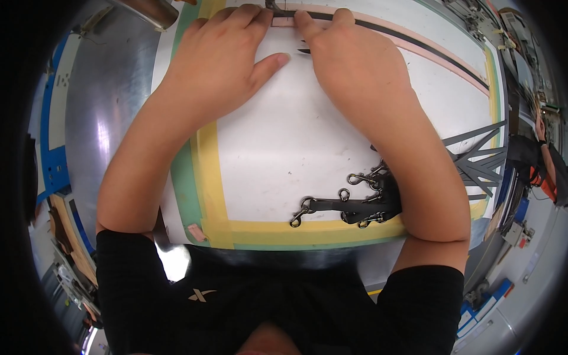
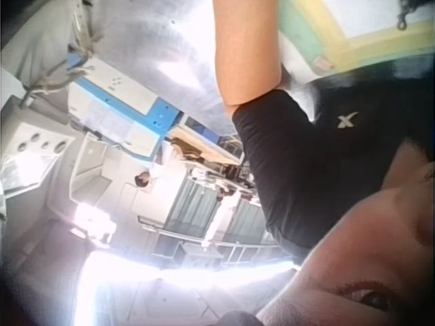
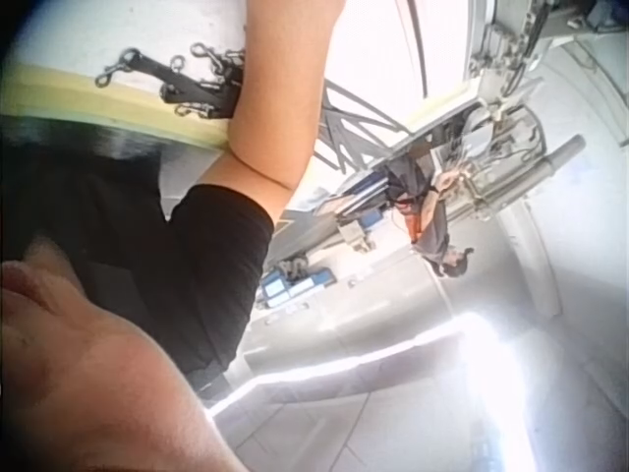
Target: The recorder is using a specialized sewing machine to process leather or synthetic straps, likely attaching end clips or reinforcement.
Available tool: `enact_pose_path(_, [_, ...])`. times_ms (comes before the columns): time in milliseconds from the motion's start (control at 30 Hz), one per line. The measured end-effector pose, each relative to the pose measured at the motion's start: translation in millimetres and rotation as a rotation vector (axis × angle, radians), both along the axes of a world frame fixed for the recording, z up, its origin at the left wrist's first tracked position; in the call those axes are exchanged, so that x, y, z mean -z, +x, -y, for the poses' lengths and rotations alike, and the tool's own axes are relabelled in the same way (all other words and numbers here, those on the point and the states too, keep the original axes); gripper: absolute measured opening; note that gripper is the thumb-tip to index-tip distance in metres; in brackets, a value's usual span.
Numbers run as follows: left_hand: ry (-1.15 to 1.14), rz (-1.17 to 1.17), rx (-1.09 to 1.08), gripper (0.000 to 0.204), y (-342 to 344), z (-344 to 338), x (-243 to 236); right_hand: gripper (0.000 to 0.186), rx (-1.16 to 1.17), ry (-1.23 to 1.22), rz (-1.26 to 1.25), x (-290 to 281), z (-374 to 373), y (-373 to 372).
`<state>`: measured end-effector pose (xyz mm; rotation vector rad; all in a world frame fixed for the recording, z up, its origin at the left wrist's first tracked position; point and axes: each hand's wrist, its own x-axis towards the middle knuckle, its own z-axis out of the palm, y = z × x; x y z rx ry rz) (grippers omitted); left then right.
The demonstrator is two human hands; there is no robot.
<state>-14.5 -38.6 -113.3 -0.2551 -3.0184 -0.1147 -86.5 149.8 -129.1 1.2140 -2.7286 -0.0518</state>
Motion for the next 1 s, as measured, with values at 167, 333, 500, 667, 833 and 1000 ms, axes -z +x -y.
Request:
enact_pose_path(167, [0.000,0.074,-0.024,0.058,-1.8,-1.4,1.3,0.053,-0.024,-0.017,-0.037,0.9,-2.2,-0.4])
enact_pose_path(333, [-0.010,-0.008,-0.075,0.061,-0.4,-7.7,19.0,0.053,-0.042,-0.007,-0.074,1.8,0.0,-3.1])
enact_pose_path(500, [-0.001,-0.150,-0.086,0.064,-1.3,-11.9,37.4,0.051,0.009,0.047,-0.057,-4.8,-1.4,-4.4])
enact_pose_path(667, [-0.025,-0.132,-0.154,0.066,1.6,-12.4,44.8,0.050,0.106,0.103,0.042,-18.5,-13.5,-11.6])
enact_pose_path(833, [-0.010,-0.077,-0.199,0.066,2.4,-21.2,33.8,0.049,0.115,0.147,0.040,-19.2,-11.4,-9.8])
enact_pose_path(1000, [-0.052,-0.037,-0.262,0.064,-2.9,-32.7,27.0,0.049,0.102,0.163,0.031,-19.0,-9.1,-9.8])
